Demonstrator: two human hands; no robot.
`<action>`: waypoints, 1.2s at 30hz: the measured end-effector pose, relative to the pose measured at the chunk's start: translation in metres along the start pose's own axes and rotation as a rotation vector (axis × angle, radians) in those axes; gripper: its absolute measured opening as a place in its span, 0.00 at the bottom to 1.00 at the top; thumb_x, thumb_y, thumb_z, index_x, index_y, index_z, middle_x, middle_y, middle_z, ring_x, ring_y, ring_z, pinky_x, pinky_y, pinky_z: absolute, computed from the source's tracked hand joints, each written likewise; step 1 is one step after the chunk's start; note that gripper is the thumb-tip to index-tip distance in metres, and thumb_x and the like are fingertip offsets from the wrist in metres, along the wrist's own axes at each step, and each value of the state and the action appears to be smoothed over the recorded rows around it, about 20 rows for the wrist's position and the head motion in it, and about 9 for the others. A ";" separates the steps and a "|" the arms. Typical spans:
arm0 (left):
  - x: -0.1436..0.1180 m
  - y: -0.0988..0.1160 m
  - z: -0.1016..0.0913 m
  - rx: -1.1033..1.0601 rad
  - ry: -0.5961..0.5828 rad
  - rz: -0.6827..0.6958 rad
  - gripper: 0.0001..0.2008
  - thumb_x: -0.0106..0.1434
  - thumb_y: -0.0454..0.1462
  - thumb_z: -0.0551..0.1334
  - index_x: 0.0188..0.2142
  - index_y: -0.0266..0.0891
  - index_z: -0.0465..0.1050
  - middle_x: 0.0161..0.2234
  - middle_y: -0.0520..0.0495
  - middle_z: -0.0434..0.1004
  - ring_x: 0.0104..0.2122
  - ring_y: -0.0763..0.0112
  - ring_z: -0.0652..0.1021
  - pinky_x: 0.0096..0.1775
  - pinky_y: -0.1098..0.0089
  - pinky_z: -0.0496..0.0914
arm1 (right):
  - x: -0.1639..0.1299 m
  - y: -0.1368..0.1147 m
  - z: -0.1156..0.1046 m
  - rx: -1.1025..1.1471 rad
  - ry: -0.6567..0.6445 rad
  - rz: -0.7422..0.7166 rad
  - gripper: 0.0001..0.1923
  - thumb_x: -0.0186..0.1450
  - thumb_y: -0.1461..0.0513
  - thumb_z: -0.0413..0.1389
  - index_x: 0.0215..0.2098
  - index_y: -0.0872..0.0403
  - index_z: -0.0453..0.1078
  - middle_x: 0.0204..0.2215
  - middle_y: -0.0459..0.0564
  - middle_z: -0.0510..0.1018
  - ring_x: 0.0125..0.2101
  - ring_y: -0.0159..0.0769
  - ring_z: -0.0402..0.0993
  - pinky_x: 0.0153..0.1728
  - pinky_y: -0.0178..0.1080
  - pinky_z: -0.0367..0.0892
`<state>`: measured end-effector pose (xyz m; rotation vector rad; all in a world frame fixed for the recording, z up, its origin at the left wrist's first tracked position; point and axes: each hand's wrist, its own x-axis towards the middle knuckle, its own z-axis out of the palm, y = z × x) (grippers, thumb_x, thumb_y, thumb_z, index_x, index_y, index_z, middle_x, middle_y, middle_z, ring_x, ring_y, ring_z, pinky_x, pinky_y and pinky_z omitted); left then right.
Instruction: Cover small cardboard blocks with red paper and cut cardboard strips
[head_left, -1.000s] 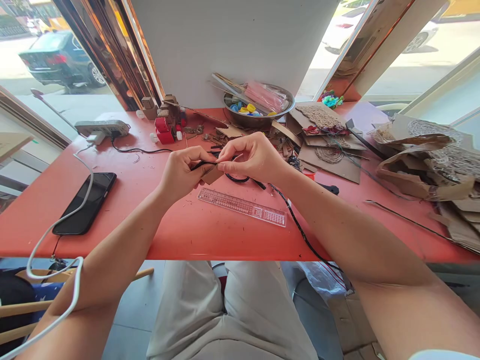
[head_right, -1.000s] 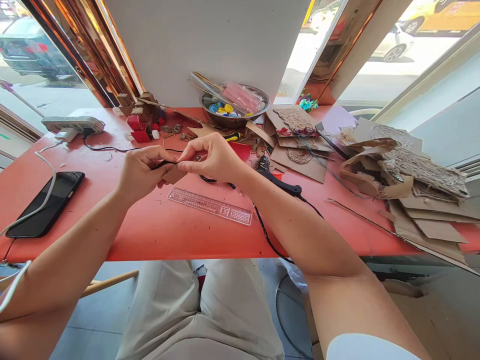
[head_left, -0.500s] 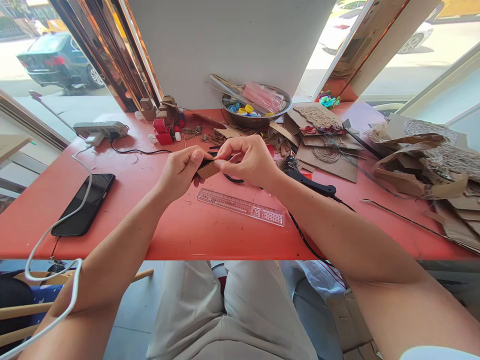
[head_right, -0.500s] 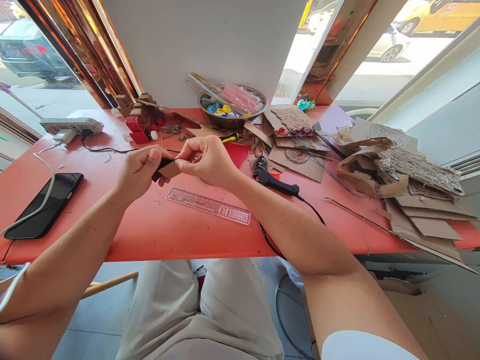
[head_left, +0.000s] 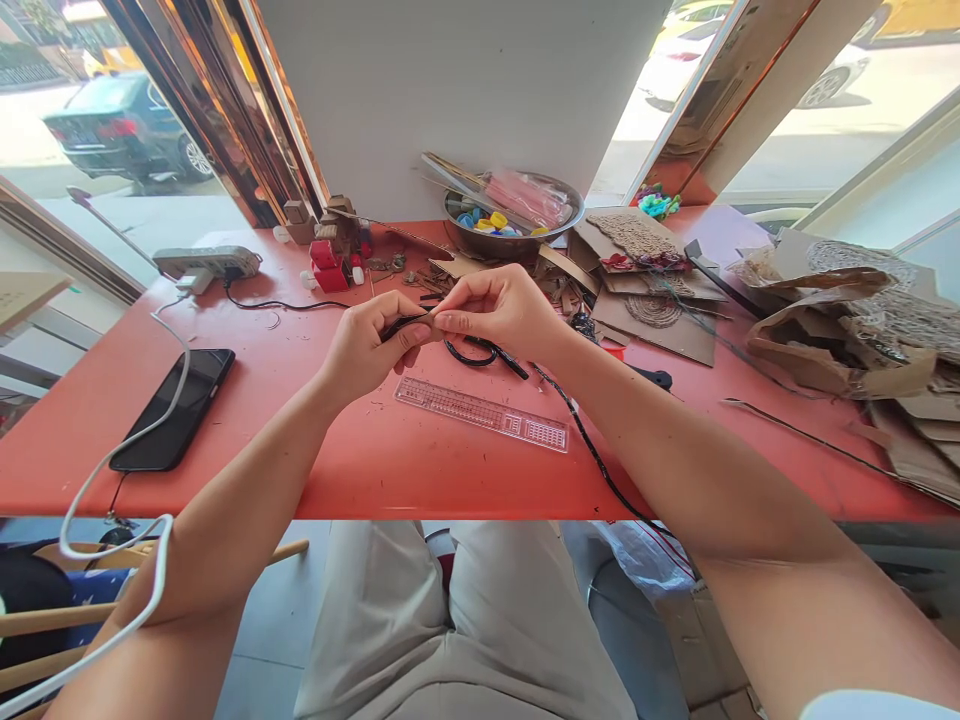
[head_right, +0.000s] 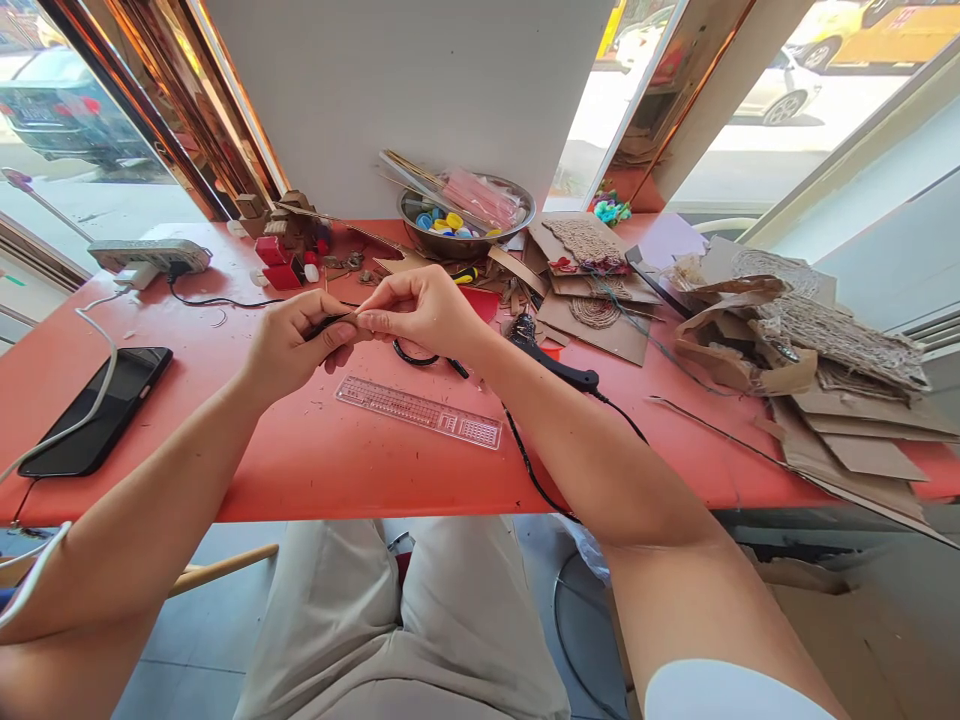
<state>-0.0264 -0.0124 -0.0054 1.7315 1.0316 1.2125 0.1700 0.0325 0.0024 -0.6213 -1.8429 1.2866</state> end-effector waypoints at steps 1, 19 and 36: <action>0.000 0.000 0.000 -0.007 -0.011 0.000 0.14 0.57 0.47 0.74 0.29 0.42 0.73 0.19 0.53 0.74 0.16 0.75 0.69 0.19 0.72 0.62 | 0.001 0.000 -0.003 0.018 -0.027 0.012 0.20 0.51 0.48 0.76 0.27 0.54 0.80 0.24 0.47 0.83 0.26 0.31 0.76 0.29 0.35 0.75; -0.002 0.004 -0.001 -0.003 -0.034 -0.008 0.08 0.59 0.39 0.69 0.28 0.42 0.72 0.17 0.55 0.71 0.15 0.76 0.70 0.18 0.74 0.64 | -0.003 0.001 0.004 0.014 -0.002 0.028 0.20 0.50 0.51 0.77 0.26 0.54 0.77 0.22 0.46 0.80 0.23 0.28 0.68 0.22 0.33 0.63; 0.005 -0.003 -0.009 -0.232 -0.296 -0.024 0.30 0.57 0.60 0.75 0.32 0.41 0.65 0.20 0.55 0.75 0.12 0.81 0.67 0.14 0.77 0.57 | -0.004 -0.007 -0.003 -0.236 -0.412 -0.096 0.18 0.73 0.51 0.57 0.31 0.55 0.69 0.21 0.40 0.70 0.23 0.24 0.65 0.25 0.29 0.61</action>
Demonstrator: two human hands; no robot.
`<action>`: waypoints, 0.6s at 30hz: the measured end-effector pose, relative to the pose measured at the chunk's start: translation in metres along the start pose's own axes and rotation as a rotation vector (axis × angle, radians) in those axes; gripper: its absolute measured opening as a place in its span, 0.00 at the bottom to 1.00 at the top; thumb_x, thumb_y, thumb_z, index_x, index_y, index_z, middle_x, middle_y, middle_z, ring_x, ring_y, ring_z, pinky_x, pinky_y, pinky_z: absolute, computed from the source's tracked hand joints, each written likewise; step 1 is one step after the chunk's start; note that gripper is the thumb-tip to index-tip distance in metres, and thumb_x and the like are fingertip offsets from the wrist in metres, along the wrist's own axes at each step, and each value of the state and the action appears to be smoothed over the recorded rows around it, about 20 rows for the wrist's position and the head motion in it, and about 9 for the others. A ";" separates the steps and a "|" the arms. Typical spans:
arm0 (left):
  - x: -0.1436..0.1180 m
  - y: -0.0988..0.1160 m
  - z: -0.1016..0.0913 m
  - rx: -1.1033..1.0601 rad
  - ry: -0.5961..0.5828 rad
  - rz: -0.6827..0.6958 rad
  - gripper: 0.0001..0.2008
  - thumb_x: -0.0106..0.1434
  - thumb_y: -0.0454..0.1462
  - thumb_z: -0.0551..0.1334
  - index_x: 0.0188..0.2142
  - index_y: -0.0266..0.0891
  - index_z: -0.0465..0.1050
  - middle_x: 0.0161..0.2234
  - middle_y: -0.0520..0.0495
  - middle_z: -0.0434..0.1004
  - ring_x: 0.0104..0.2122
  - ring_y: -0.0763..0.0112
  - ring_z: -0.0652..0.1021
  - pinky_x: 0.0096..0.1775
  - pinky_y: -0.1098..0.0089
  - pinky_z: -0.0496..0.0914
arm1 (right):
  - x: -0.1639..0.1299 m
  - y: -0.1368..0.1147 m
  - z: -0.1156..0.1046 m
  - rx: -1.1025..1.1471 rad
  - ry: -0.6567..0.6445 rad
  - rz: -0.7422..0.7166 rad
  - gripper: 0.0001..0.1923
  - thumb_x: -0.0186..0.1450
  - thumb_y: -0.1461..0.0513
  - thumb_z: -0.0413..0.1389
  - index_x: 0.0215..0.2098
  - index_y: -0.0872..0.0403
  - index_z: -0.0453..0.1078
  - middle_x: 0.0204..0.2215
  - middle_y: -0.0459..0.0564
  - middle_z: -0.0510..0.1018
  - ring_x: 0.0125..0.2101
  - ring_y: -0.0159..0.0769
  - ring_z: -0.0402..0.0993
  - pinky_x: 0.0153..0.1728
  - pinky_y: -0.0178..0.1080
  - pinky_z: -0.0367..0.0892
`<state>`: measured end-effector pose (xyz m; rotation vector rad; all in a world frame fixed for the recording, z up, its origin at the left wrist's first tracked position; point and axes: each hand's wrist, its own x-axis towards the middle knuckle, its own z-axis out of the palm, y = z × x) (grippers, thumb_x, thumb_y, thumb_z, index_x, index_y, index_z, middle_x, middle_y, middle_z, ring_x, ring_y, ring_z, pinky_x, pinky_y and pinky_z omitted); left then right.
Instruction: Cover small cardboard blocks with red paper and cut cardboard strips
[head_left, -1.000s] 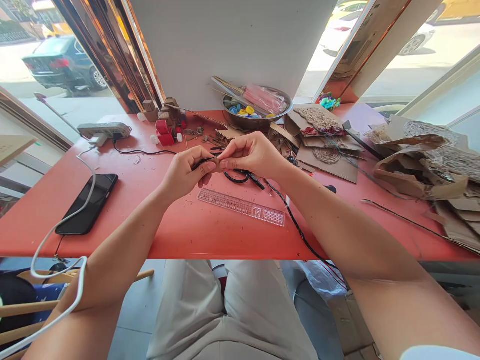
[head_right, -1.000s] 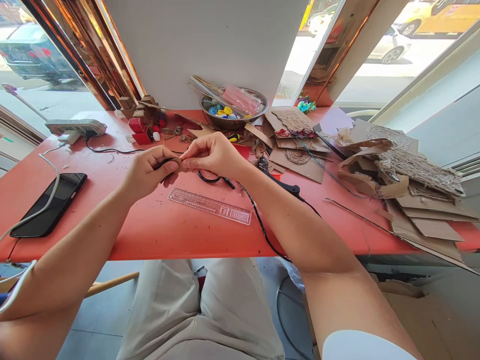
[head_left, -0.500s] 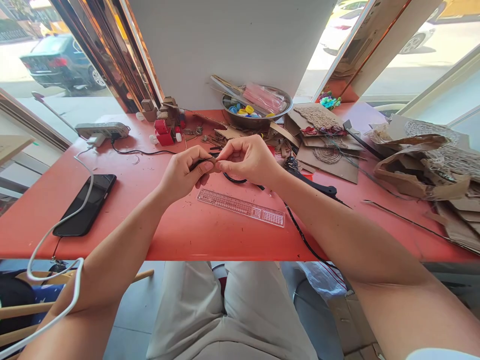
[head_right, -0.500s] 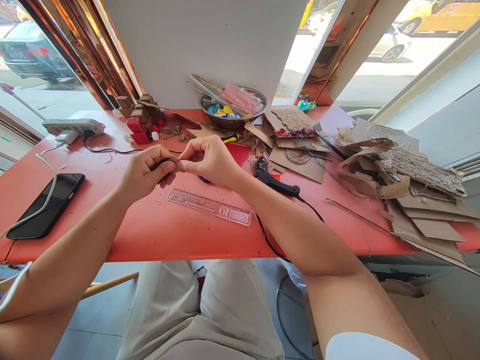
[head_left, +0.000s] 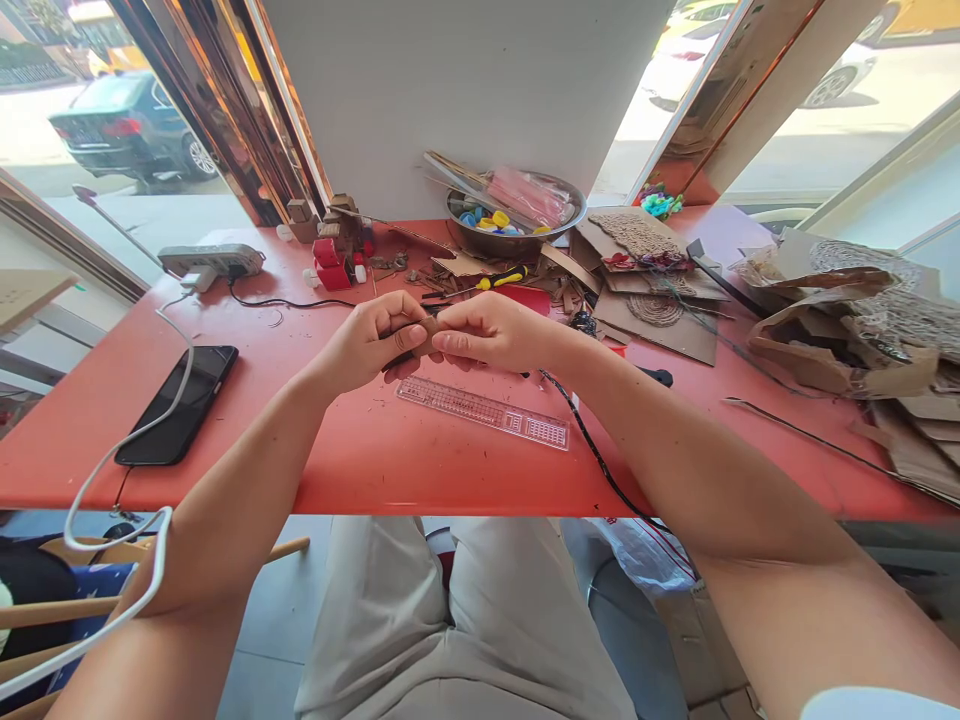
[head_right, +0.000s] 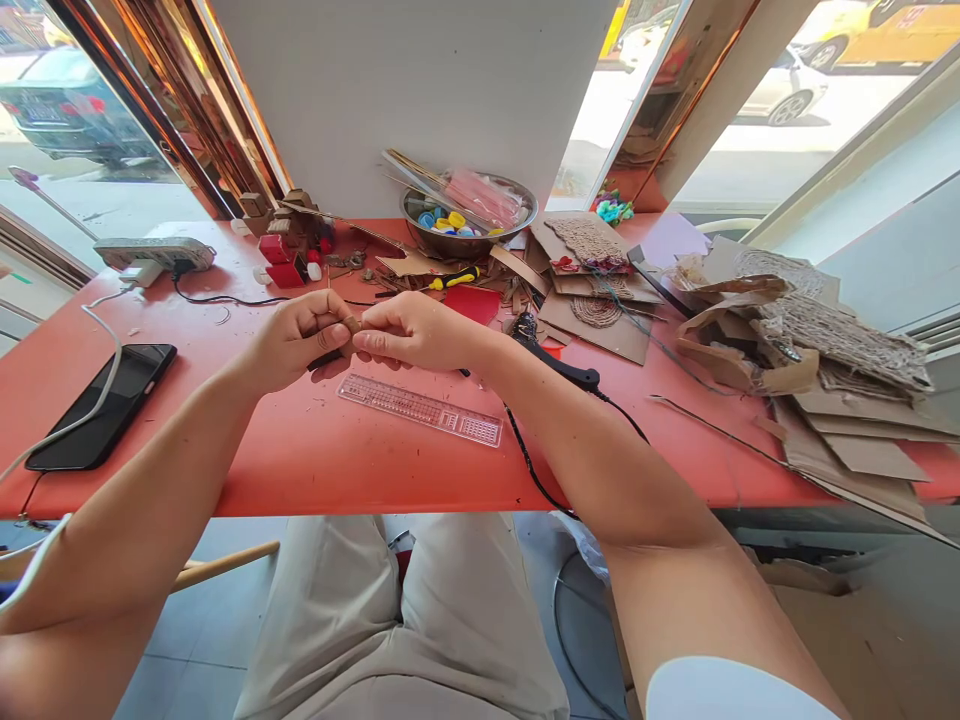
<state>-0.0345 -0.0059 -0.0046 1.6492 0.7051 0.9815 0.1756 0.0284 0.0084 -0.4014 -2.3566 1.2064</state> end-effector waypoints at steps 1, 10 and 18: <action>0.000 0.000 0.000 -0.008 -0.021 -0.014 0.30 0.57 0.61 0.75 0.32 0.41 0.65 0.21 0.55 0.76 0.12 0.81 0.66 0.15 0.77 0.58 | 0.000 0.000 0.001 -0.028 -0.013 -0.011 0.17 0.73 0.53 0.56 0.30 0.55 0.68 0.21 0.40 0.69 0.23 0.24 0.64 0.26 0.29 0.60; -0.003 0.005 0.002 -0.006 -0.089 -0.051 0.30 0.60 0.61 0.73 0.33 0.42 0.63 0.22 0.55 0.76 0.14 0.80 0.69 0.16 0.77 0.60 | 0.001 -0.005 0.008 -0.085 0.032 -0.049 0.11 0.67 0.62 0.52 0.26 0.55 0.67 0.19 0.37 0.60 0.23 0.24 0.54 0.26 0.31 0.52; -0.001 0.003 -0.005 -0.023 -0.075 -0.038 0.29 0.59 0.61 0.74 0.36 0.41 0.66 0.22 0.58 0.73 0.16 0.77 0.74 0.17 0.76 0.66 | 0.004 -0.002 0.028 -0.109 0.244 -0.050 0.14 0.63 0.65 0.49 0.20 0.51 0.56 0.18 0.38 0.58 0.23 0.25 0.51 0.25 0.33 0.49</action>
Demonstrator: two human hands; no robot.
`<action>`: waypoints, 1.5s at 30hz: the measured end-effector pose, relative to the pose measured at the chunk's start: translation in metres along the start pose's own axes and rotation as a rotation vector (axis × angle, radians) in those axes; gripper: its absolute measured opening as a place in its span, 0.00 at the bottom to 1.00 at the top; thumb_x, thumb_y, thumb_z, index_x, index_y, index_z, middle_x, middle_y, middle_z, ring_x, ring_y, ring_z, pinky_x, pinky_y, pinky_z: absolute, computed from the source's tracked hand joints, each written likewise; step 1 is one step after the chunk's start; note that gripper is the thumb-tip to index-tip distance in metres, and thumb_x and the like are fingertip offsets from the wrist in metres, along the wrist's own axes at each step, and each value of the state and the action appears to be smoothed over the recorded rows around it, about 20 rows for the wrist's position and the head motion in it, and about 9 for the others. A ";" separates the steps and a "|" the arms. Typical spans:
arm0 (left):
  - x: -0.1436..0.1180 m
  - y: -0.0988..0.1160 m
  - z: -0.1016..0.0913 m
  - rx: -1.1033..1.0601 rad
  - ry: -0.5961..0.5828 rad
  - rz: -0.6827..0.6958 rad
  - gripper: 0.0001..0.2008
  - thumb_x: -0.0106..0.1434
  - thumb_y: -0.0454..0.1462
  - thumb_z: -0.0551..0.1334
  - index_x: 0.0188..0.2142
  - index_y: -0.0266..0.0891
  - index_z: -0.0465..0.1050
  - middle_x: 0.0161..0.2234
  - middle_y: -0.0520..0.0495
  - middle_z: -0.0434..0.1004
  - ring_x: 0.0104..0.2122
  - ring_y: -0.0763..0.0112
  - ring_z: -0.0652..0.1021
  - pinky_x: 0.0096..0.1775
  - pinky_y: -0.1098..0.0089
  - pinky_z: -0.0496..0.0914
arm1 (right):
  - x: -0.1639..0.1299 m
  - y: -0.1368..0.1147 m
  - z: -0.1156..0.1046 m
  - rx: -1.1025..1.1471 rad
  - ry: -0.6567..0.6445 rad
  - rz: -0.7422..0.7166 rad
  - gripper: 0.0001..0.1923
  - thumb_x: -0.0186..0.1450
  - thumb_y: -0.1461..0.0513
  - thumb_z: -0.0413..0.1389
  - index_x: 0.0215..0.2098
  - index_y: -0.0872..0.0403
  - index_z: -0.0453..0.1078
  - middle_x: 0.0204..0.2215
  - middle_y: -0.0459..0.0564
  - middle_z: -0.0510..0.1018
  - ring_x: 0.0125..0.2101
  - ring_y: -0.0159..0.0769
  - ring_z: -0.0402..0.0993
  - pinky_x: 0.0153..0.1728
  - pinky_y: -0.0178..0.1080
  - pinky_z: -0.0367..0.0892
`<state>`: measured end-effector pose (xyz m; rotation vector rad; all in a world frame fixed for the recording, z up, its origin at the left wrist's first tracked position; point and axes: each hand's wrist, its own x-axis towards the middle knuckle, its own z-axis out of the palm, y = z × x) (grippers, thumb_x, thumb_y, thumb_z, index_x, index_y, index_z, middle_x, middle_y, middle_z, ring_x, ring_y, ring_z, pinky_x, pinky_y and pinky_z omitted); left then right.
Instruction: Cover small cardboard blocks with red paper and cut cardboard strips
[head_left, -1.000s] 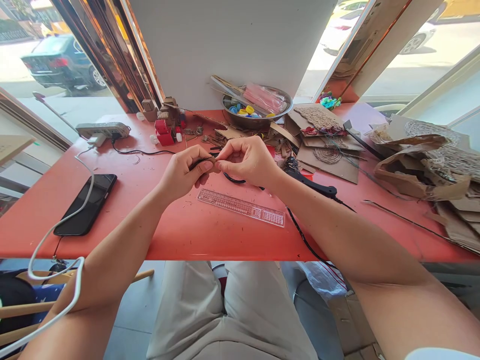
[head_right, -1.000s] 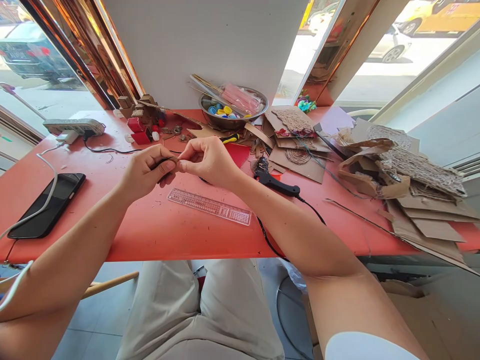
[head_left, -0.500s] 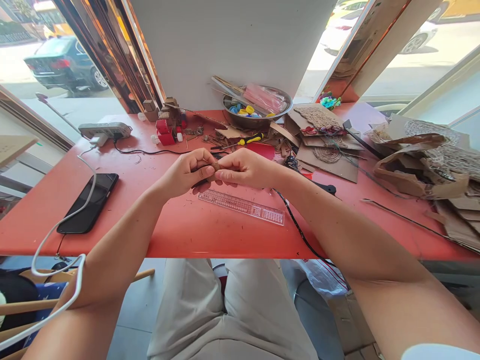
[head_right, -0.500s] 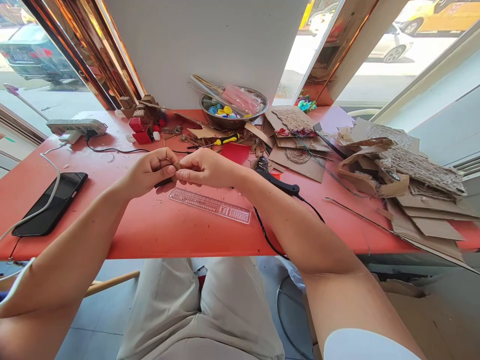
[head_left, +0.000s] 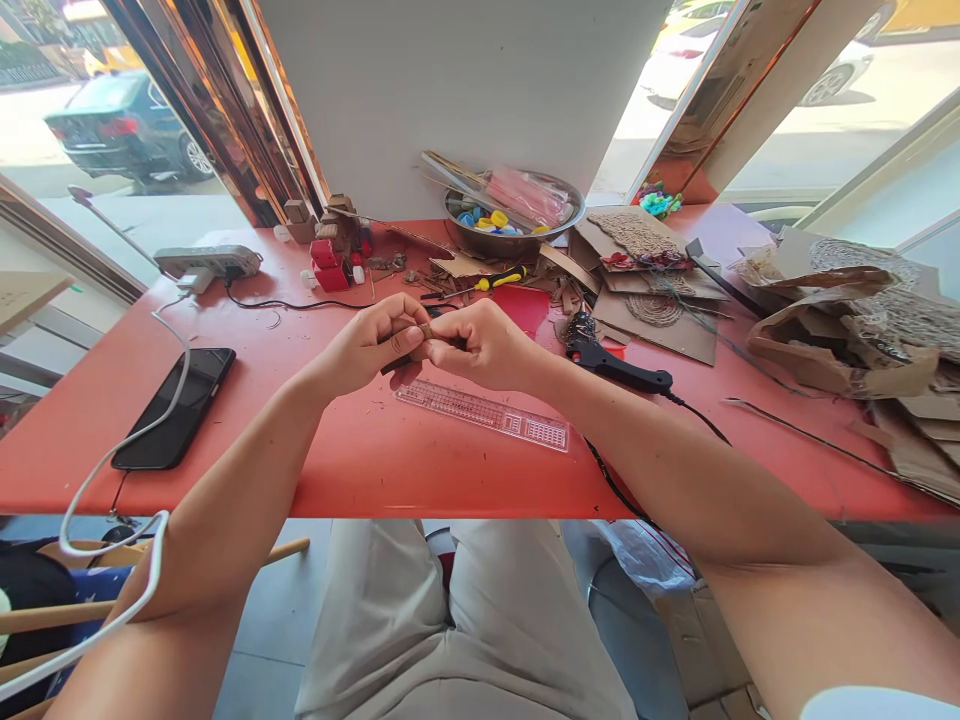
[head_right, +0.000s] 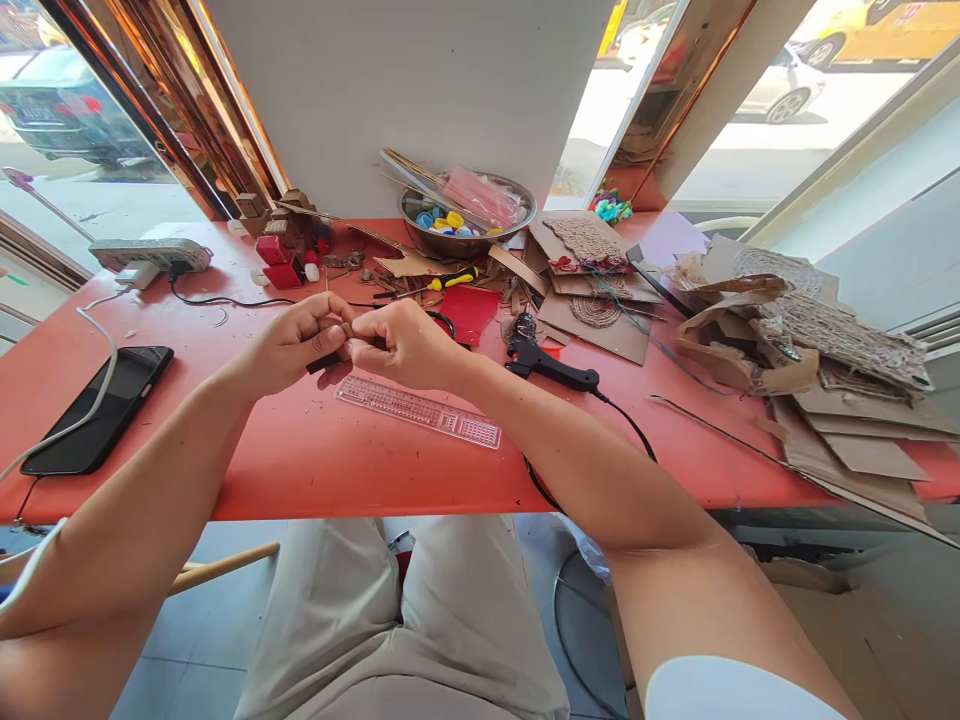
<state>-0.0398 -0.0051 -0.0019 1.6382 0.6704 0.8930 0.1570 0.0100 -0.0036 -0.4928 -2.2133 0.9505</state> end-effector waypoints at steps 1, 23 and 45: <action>0.000 -0.001 -0.002 0.017 0.006 -0.002 0.30 0.58 0.61 0.74 0.36 0.40 0.68 0.22 0.57 0.74 0.18 0.75 0.75 0.19 0.76 0.69 | 0.000 0.001 0.001 -0.010 0.003 -0.001 0.14 0.64 0.65 0.49 0.21 0.51 0.57 0.18 0.38 0.58 0.23 0.25 0.50 0.25 0.33 0.49; 0.000 0.002 -0.002 0.081 0.013 0.011 0.30 0.57 0.62 0.74 0.28 0.38 0.73 0.20 0.51 0.74 0.14 0.83 0.60 0.15 0.76 0.52 | 0.000 0.001 -0.003 0.163 -0.079 0.028 0.15 0.69 0.61 0.50 0.23 0.52 0.62 0.16 0.37 0.60 0.19 0.23 0.53 0.22 0.31 0.50; -0.002 0.009 -0.004 0.202 -0.016 0.001 0.23 0.59 0.54 0.75 0.28 0.38 0.74 0.20 0.51 0.74 0.15 0.81 0.61 0.16 0.76 0.55 | -0.003 -0.003 0.008 -0.026 0.019 0.026 0.19 0.67 0.63 0.48 0.19 0.49 0.50 0.16 0.37 0.52 0.20 0.24 0.47 0.23 0.34 0.46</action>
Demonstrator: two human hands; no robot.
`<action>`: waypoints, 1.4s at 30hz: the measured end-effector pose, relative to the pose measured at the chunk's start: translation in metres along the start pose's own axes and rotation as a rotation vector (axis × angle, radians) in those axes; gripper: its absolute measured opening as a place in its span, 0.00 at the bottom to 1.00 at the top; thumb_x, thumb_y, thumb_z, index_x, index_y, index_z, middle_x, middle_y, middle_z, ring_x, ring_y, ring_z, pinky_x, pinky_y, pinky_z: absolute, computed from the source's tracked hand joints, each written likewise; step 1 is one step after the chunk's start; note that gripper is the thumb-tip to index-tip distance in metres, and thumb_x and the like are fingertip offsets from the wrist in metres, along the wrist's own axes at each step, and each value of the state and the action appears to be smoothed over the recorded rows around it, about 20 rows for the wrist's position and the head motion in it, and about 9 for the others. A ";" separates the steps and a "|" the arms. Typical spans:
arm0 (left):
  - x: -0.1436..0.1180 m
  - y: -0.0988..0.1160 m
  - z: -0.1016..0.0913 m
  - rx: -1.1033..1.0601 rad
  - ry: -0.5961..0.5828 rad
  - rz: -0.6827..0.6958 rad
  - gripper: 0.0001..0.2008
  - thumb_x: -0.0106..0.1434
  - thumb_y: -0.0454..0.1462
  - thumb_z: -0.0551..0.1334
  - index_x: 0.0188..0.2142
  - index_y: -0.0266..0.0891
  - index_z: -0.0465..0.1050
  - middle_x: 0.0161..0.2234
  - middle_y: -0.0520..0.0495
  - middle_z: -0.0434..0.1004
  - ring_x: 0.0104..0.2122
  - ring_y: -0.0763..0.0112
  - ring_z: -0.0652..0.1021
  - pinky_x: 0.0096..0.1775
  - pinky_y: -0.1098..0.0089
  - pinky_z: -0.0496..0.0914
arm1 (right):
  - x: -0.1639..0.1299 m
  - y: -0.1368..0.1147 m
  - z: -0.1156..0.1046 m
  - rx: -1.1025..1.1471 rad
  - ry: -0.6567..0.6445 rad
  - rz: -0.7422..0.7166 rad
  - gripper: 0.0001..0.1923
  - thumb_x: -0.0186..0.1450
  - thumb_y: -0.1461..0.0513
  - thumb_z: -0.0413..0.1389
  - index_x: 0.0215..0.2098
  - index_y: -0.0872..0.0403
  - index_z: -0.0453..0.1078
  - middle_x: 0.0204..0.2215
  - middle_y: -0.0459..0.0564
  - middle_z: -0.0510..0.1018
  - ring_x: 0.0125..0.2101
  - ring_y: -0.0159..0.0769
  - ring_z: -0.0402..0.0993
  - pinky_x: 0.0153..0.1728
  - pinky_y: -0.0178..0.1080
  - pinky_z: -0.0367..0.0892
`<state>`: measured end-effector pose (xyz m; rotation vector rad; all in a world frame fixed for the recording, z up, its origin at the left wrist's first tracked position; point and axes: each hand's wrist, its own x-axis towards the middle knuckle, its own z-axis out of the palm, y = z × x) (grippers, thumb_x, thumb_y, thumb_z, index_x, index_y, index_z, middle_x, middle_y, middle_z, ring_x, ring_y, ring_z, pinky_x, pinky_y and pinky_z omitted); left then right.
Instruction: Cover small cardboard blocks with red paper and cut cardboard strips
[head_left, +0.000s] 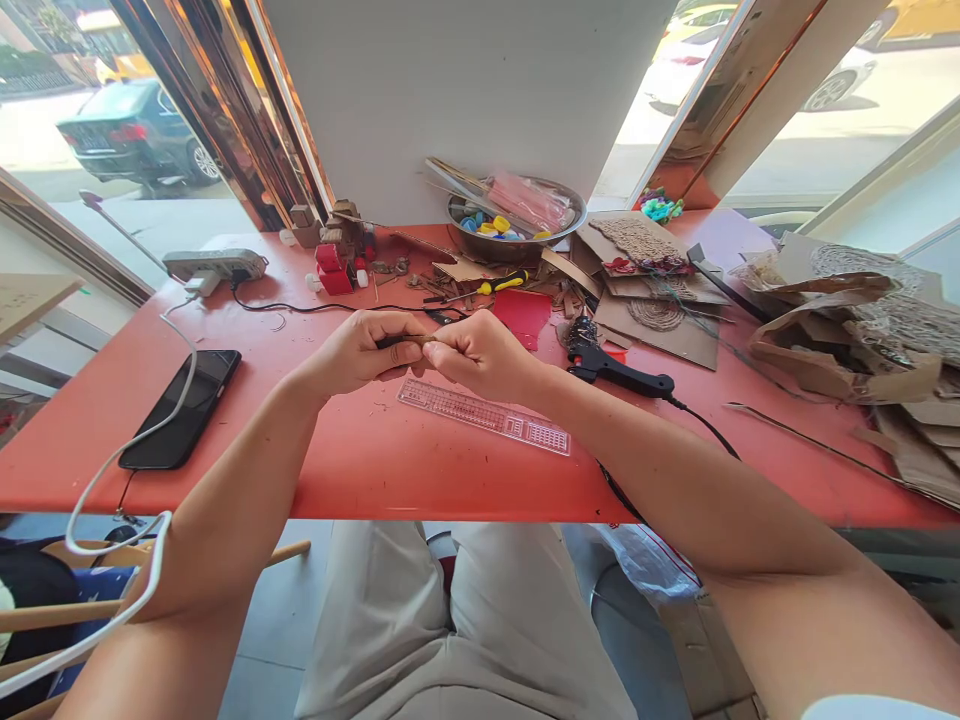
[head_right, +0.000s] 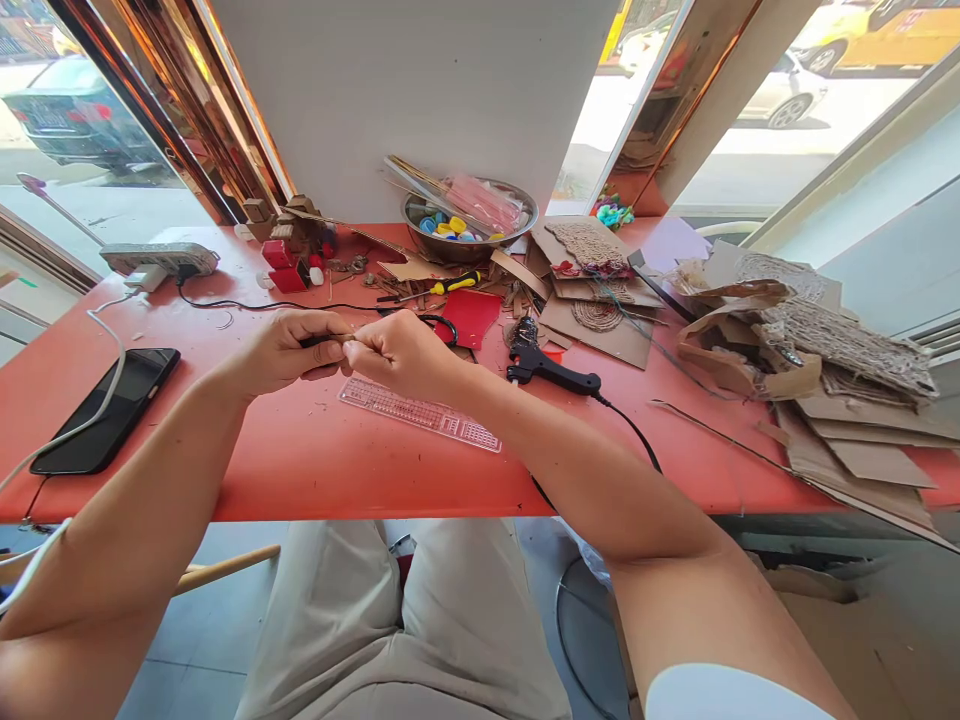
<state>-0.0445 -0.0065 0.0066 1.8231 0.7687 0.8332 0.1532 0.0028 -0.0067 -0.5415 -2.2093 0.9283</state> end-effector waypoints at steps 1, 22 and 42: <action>0.000 -0.001 -0.001 0.026 0.009 0.001 0.20 0.60 0.51 0.75 0.28 0.38 0.74 0.20 0.52 0.73 0.15 0.81 0.61 0.17 0.76 0.55 | -0.001 0.000 0.002 -0.043 0.026 0.008 0.19 0.65 0.64 0.48 0.19 0.49 0.49 0.16 0.38 0.51 0.20 0.25 0.47 0.24 0.34 0.46; 0.003 -0.011 0.002 0.026 0.008 -0.053 0.21 0.60 0.53 0.75 0.30 0.39 0.75 0.22 0.51 0.75 0.15 0.82 0.62 0.16 0.76 0.54 | 0.001 0.006 0.008 -0.145 0.123 0.179 0.20 0.69 0.62 0.47 0.18 0.52 0.58 0.16 0.42 0.61 0.23 0.28 0.58 0.27 0.36 0.51; 0.005 -0.013 0.000 -0.162 0.057 0.067 0.27 0.58 0.59 0.76 0.27 0.37 0.74 0.15 0.60 0.60 0.14 0.83 0.60 0.16 0.77 0.52 | -0.001 0.002 0.009 -0.096 0.132 0.000 0.23 0.66 0.65 0.50 0.18 0.48 0.43 0.16 0.37 0.47 0.21 0.24 0.44 0.24 0.37 0.45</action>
